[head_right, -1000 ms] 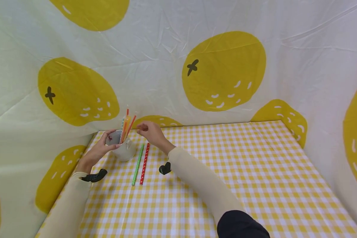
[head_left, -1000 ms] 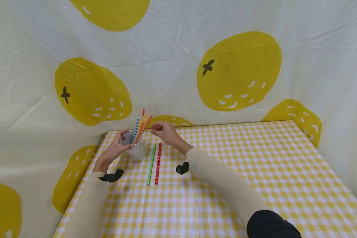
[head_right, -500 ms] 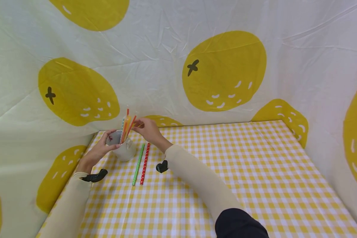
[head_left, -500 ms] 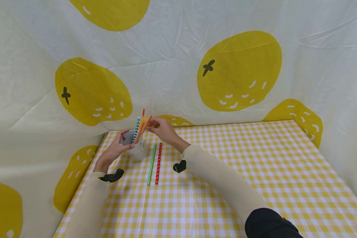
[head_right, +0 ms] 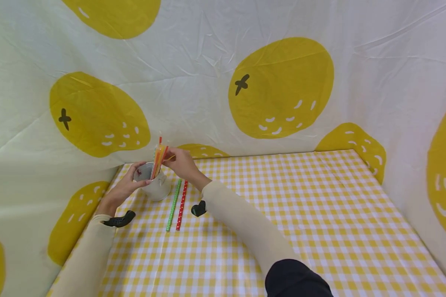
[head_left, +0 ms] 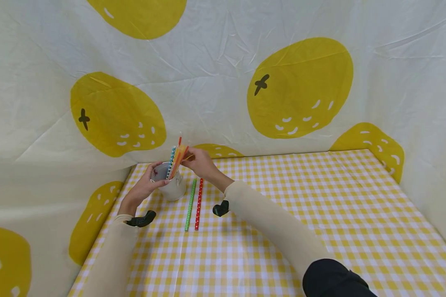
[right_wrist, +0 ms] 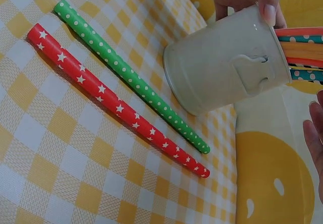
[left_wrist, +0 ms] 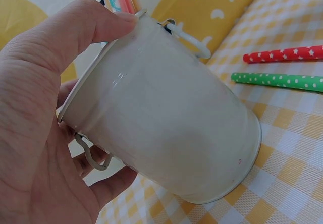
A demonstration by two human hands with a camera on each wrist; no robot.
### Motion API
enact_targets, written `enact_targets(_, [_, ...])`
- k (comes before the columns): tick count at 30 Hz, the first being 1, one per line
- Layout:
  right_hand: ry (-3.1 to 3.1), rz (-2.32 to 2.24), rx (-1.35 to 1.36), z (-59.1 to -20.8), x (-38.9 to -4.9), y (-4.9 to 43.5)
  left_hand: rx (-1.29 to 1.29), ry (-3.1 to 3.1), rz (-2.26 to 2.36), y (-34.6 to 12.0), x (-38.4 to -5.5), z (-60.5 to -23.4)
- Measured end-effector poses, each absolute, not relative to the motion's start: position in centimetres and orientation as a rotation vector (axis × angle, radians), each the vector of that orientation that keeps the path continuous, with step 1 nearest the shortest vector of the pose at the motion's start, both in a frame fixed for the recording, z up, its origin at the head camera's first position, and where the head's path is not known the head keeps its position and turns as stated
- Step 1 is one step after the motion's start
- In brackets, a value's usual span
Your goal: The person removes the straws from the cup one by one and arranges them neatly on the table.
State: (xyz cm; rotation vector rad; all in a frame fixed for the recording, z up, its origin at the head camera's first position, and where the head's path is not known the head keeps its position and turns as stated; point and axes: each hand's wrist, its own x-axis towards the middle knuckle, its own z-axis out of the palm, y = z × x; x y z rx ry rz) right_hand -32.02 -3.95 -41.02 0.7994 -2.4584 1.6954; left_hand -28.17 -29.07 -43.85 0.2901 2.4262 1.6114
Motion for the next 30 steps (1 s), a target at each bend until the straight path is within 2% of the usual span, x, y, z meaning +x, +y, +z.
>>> enact_targets(30, [-2.514,1.615,0.802,-41.14,-32.08,-4.60,0.256,2.443,1.604,-29.14,-28.25,-43.97])
